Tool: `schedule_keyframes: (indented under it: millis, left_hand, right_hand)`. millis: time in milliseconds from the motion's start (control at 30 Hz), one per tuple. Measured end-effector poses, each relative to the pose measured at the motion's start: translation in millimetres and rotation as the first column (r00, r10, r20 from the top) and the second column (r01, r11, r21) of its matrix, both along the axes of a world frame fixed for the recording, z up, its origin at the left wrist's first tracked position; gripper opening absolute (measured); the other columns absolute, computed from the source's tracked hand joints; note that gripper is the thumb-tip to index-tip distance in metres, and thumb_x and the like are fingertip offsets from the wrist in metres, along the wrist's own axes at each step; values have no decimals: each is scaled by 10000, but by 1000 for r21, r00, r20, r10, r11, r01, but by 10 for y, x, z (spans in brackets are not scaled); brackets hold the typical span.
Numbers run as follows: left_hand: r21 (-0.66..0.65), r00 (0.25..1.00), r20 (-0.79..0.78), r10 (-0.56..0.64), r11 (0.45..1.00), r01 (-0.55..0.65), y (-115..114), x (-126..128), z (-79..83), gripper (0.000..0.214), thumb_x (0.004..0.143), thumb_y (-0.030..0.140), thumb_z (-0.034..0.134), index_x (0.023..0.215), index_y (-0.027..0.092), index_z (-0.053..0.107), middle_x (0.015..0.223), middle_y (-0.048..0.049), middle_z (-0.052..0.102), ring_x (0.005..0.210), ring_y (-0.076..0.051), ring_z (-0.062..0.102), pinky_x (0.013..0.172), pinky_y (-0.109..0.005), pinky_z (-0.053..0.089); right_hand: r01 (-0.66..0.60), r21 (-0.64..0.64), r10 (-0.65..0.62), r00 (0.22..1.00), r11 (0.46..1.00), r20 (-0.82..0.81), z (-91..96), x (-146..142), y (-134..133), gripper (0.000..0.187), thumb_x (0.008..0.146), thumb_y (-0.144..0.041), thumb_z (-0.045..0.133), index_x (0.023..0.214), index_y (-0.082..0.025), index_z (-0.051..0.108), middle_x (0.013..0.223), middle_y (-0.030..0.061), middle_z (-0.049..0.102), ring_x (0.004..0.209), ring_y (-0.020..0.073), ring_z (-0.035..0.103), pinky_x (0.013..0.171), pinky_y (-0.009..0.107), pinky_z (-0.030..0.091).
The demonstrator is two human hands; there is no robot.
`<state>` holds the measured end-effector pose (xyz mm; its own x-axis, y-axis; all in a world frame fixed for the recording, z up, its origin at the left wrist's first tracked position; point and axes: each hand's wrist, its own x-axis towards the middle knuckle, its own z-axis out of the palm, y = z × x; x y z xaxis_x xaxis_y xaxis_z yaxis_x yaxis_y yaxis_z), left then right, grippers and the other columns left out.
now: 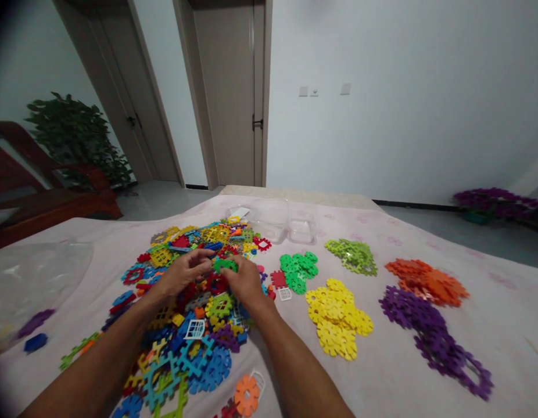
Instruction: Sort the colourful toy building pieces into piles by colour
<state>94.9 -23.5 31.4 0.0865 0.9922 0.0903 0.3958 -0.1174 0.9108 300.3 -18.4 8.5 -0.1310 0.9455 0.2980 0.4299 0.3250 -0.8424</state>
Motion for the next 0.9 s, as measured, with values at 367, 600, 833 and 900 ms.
schedule_keyframes:
  millis: [367, 600, 833, 900]
  left_hand:
    - [-71, 749, -643, -160, 986, 150, -37, -472, -287, 652, 966, 647, 348, 1434, 279, 614, 1566, -68, 518, 1493, -276, 392, 1246, -451, 230]
    - [-90, 722, -664, -196, 979, 183, -349, 216, -217, 731, 947, 735, 341, 1548, 344, 484, 1690, -72, 286, 1558, -352, 239, 1243, -585, 155]
    - [-87, 833, -425, -354, 932, 351, -409, 196, 120, 565, 948, 644, 438, 1289, 303, 734, 1456, -41, 630, 1372, -306, 537, 1192, -447, 353]
    - [-24, 910, -370, -187, 981, 192, -322, -116, 190, 544, 941, 625, 448, 1197, 270, 772, 1308, -41, 726, 1238, -292, 634, 1122, -403, 435]
  right_hand:
    - [369, 205, -421, 747, 906, 514, -9, 1458, 339, 106, 772, -264, 729, 868, -244, 769, 848, 59, 750, 756, 221, 632, 647, 297, 363]
    - [123, 300, -247, 871, 946, 424, 12, 1030, 253, 261, 894, -235, 607, 1102, -229, 764, 1127, 95, 744, 1069, 278, 642, 948, 410, 467]
    - [-328, 270, 176, 869, 905, 463, -22, 284, 281, 353, 885, -203, 670, 1230, -238, 736, 1391, 102, 659, 1321, 266, 556, 1148, 474, 374]
    - [-329, 238, 194, 869, 914, 455, -46, 306, 260, 309, 862, -162, 671, 1141, -250, 770, 1330, 85, 699, 1273, 262, 595, 1132, 480, 393]
